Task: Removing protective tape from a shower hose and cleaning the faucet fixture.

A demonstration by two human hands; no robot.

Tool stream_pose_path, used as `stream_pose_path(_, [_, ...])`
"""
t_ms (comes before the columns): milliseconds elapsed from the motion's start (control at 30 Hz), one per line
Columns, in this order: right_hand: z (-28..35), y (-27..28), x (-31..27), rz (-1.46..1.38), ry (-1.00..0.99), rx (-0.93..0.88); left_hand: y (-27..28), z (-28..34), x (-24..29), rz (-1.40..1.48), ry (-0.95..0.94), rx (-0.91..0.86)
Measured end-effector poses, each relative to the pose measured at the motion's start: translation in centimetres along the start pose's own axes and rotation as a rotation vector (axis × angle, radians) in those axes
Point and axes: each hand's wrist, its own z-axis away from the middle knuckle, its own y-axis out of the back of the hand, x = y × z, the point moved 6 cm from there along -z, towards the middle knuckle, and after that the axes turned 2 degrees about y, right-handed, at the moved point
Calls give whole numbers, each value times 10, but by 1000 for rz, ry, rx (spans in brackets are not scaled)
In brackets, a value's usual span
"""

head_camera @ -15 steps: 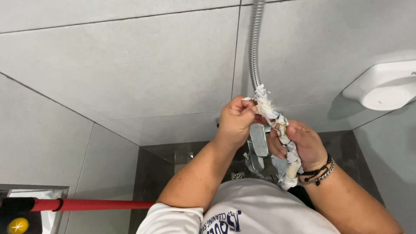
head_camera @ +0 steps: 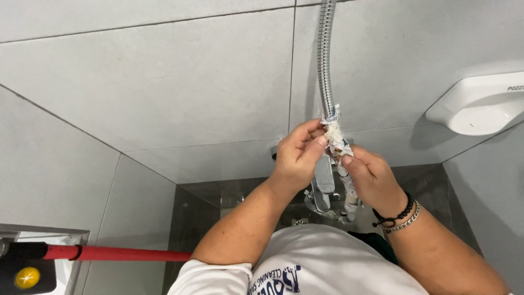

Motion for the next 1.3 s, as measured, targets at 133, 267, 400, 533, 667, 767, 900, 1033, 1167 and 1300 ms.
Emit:
stream_pose_path(133, [5, 2, -12, 383, 80, 77, -15, -2, 61, -573, -126, 4])
stream_pose_path(267, [-4, -11, -68, 531, 268, 97, -22, -18, 87, -1028, -173, 8])
stream_pose_path(400, [-3, -11, -75, 719, 348, 148, -33, -28, 86, -1045, 79, -198])
stream_pose_path(533, [1, 2, -62, 759, 307, 246, -43, -23, 70, -1030, 17, -364])
stream_pose_path(667, [-4, 18, -52, 509, 133, 185, -39, -23, 59, -826, -71, -387])
stream_pose_path(767, [-6, 24, -31, 37, 24, 7, -32, -21, 21, -465, 56, -404])
stream_pose_path(900, [-8, 23, -27, -436, 27, -176, -37, -21, 0, 28, 199, -414])
stream_pose_path(1033, [-9, 28, -5, -655, 21, -236, -27, -25, -36, 388, 312, -299])
stream_pose_path(1167, [-12, 26, 4, -745, -54, -209, -20, -22, -66, 510, 376, -174])
stream_pose_path(1300, [-25, 26, -8, -555, 9, -20, -30, -24, -17, 117, 109, -159])
